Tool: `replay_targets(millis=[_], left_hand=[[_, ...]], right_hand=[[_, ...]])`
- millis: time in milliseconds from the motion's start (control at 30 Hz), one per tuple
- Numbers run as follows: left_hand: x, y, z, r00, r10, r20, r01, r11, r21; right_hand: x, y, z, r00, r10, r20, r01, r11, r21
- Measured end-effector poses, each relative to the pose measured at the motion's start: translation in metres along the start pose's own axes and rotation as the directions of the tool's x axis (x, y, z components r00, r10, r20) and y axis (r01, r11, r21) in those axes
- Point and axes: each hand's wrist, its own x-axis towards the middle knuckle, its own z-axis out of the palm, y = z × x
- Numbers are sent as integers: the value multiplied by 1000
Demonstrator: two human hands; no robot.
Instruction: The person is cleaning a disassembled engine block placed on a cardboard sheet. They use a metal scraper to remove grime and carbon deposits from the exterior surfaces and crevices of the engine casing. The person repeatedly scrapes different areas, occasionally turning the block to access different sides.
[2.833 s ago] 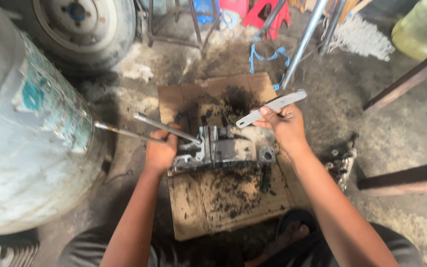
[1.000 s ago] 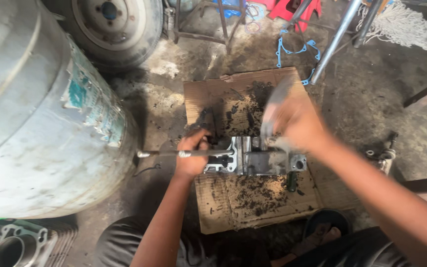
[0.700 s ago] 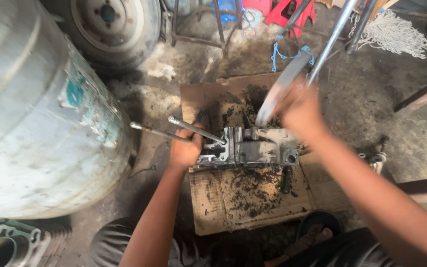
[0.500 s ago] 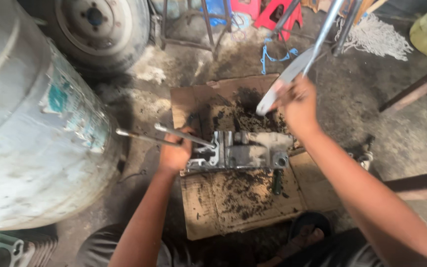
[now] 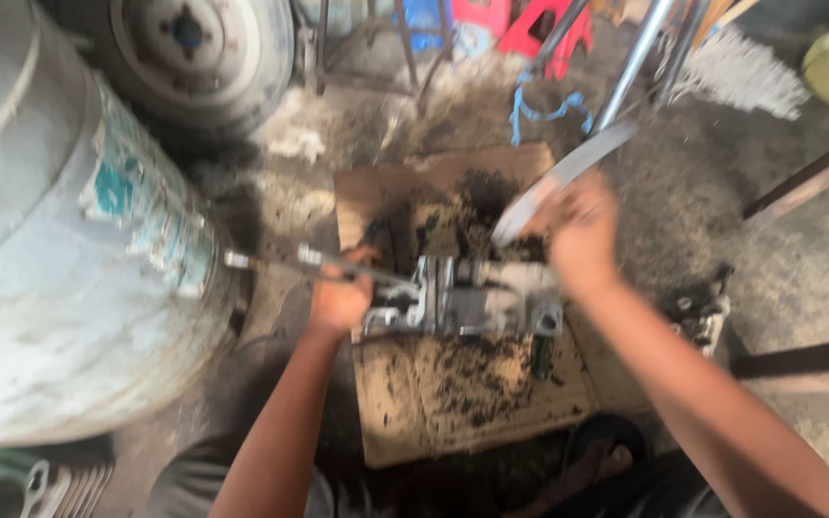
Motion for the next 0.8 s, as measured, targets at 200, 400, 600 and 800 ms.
replay_targets(millis=[200, 400, 600, 800], left_hand=[[1, 5, -1, 999, -19, 31, 19, 1000, 0], [-1, 19, -9, 996, -70, 55, 73, 996, -60], [4, 27, -7, 928, -321, 187, 333, 943, -32], [-6, 24, -7, 1000, -18, -18, 16, 996, -90]], right_hand=[[-9, 20, 8, 984, -110, 137, 111, 994, 1], [-13, 33, 2, 977, -156, 143, 167, 984, -67], [-13, -2, 4, 996, 88, -10, -82, 962, 260], [-16, 7, 2, 981, 62, 182, -140, 879, 456]])
